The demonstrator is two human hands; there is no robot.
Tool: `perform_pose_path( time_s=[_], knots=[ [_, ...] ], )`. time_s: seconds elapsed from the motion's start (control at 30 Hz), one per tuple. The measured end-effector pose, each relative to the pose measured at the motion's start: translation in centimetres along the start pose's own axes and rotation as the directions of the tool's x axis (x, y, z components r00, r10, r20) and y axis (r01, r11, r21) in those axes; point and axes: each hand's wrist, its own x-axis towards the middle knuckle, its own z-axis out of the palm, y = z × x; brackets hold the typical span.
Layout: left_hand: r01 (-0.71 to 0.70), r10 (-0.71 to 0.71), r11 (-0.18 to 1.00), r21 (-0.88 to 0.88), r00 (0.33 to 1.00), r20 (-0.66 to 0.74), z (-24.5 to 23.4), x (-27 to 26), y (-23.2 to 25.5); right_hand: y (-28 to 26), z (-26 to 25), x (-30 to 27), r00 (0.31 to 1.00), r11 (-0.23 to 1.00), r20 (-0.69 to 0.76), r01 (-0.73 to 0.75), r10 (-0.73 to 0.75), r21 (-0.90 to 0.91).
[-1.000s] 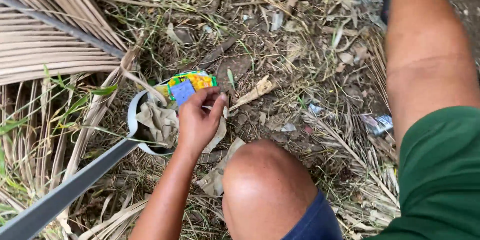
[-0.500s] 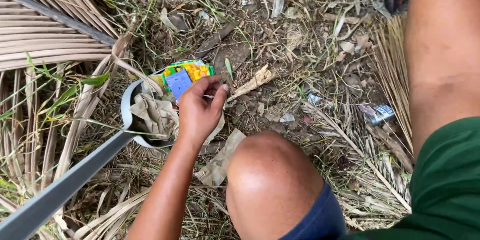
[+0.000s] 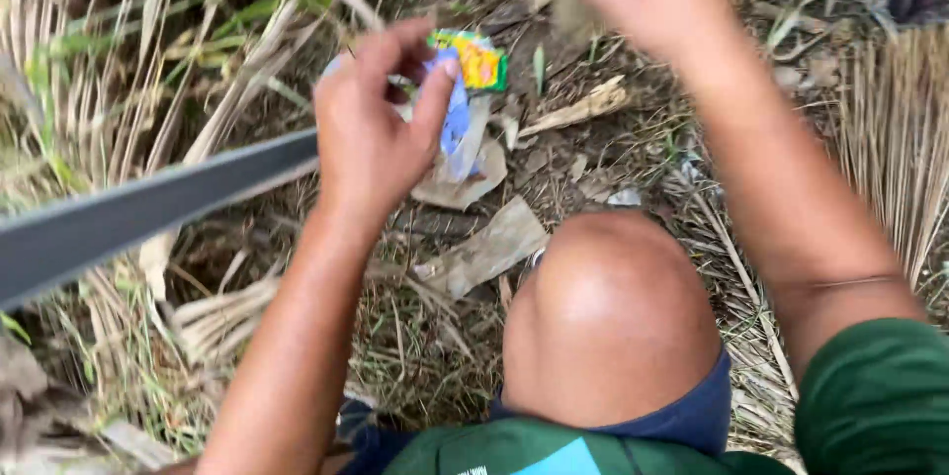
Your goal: The recorder is picking up various pieces of litter and organic debris from the ground and placing them into a dustpan.
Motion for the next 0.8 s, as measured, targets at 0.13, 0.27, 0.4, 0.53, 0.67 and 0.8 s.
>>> perform_pose_path(
  time_s=[0.13, 0.27, 0.4, 0.53, 0.67, 0.8],
  knots=[
    [-0.088, 0.09, 0.993, 0.074, 0.996, -0.026, -4.5, -0.5, -0.3, -8.1, 12.5, -4.1, 0.943, 0.875, 0.154, 0.203, -0.296, 0.439],
    [-0.202, 0.197, 0.966, 0.159, 0.979, 0.045, -7.0, -1.3, -0.3, -11.0, 16.5, -6.6, 0.826, 0.859, 0.416, 0.148, -0.38, 0.49],
    [-0.263, 0.254, 0.952, 0.159, 0.964, 0.074, -8.6, -1.4, 1.4, -8.6, 8.4, -7.7, 0.825, 0.905, 0.485, 0.073, -0.291, 0.418],
    [-0.281, 0.265, 0.951, 0.131, 0.956, 0.128, -8.3, -0.4, 1.8, 0.4, -0.7, -16.0, 0.92, 0.914, 0.291, -0.335, 0.264, 0.23],
    [-0.16, 0.144, 0.984, 0.081, 0.973, 0.18, -4.5, 1.2, 1.7, 13.3, -6.3, -34.0, 0.732, 0.743, -0.313, -0.661, 0.605, -0.108],
    [-0.131, 0.12, 0.991, 0.027, 0.96, 0.253, 1.2, 1.3, 2.1, 28.8, -6.4, -56.6, 0.585, 0.373, -0.215, -0.715, 0.782, -0.591]
  ],
)
